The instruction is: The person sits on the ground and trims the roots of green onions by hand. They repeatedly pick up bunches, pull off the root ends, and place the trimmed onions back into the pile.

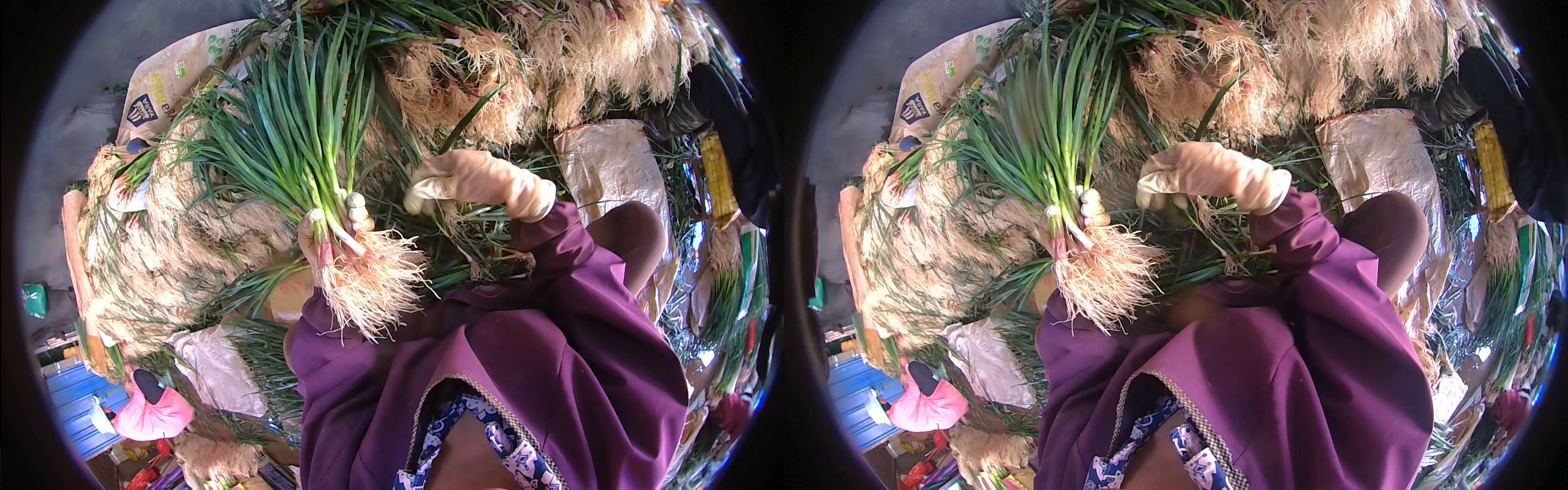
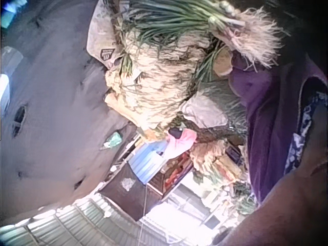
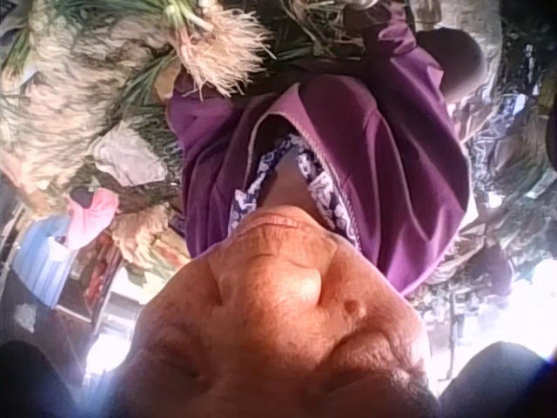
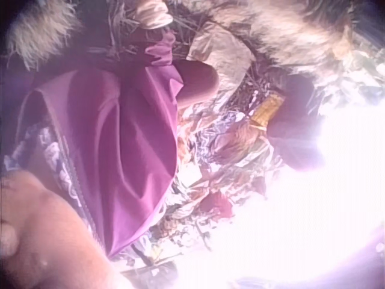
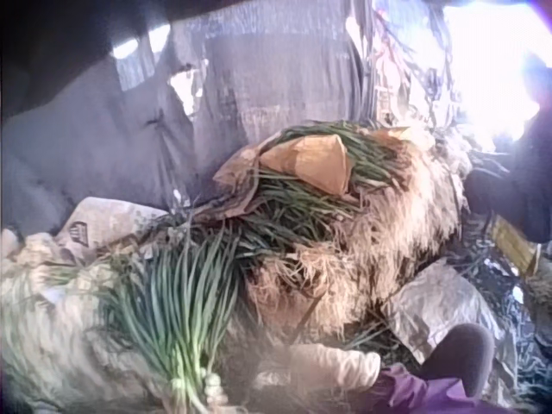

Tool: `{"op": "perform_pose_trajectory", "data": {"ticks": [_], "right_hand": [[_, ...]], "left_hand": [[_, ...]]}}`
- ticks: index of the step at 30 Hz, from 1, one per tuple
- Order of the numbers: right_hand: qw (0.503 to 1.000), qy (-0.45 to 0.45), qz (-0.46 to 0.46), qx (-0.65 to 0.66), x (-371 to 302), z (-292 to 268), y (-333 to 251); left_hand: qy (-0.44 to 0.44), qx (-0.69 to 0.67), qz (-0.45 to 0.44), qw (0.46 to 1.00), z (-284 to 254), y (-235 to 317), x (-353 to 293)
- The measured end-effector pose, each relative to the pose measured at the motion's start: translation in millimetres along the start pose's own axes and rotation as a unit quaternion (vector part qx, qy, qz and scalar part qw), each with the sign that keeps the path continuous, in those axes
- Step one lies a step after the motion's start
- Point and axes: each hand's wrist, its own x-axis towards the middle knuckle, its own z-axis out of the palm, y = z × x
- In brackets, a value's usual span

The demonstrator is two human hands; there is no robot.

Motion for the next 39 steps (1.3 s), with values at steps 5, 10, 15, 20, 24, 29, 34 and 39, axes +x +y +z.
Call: {"op": "perform_pose_trajectory", "data": {"ticks": [5, 10, 15, 20, 24, 29, 34, 39], "right_hand": [[0.966, 0.186, -0.17, -0.054, 80.7, 25.9, 9.1], [0.971, 0.033, -0.238, 0.005, 44.4, 14.0, 1.2], [0.999, -0.025, 0.034, -0.03, -16.0, -33.7, 57.5], [0.86, 0.131, 0.308, -0.384, 70.3, 22.8, 144.5], [0.898, 0.18, 0.233, -0.327, 67.7, 31.7, 171.0], [0.949, 0.278, 0.086, 0.123, 34.1, 32.0, 130.4], [0.943, 0.233, -0.073, 0.224, 5.1, 91.7, 58.3], [0.857, 0.421, -0.196, -0.223, -15.1, 75.8, 11.1]], "left_hand": [[-0.053, -0.099, -0.047, 0.993, -8.9, 0.7, 2.1], [0.04, 0.042, 0.015, 0.998, -3.2, 4.0, -10.0], [0.145, 0.096, 0.024, 0.985, 23.2, -17.4, -7.4], [0.053, 0.059, 0.04, 0.996, 32.7, -10.8, 3.7], [0.07, 0.098, 0.079, 0.99, 37.9, -5.2, -2.1], [0.172, 0.17, 0.023, 0.97, 46.6, -29.8, -2.1], [0.155, 0.162, -0.019, 0.974, 40.5, -45.1, 5.4], [0.182, 0.131, 0.031, 0.974, 40.8, -47.2, -0.3]]}}
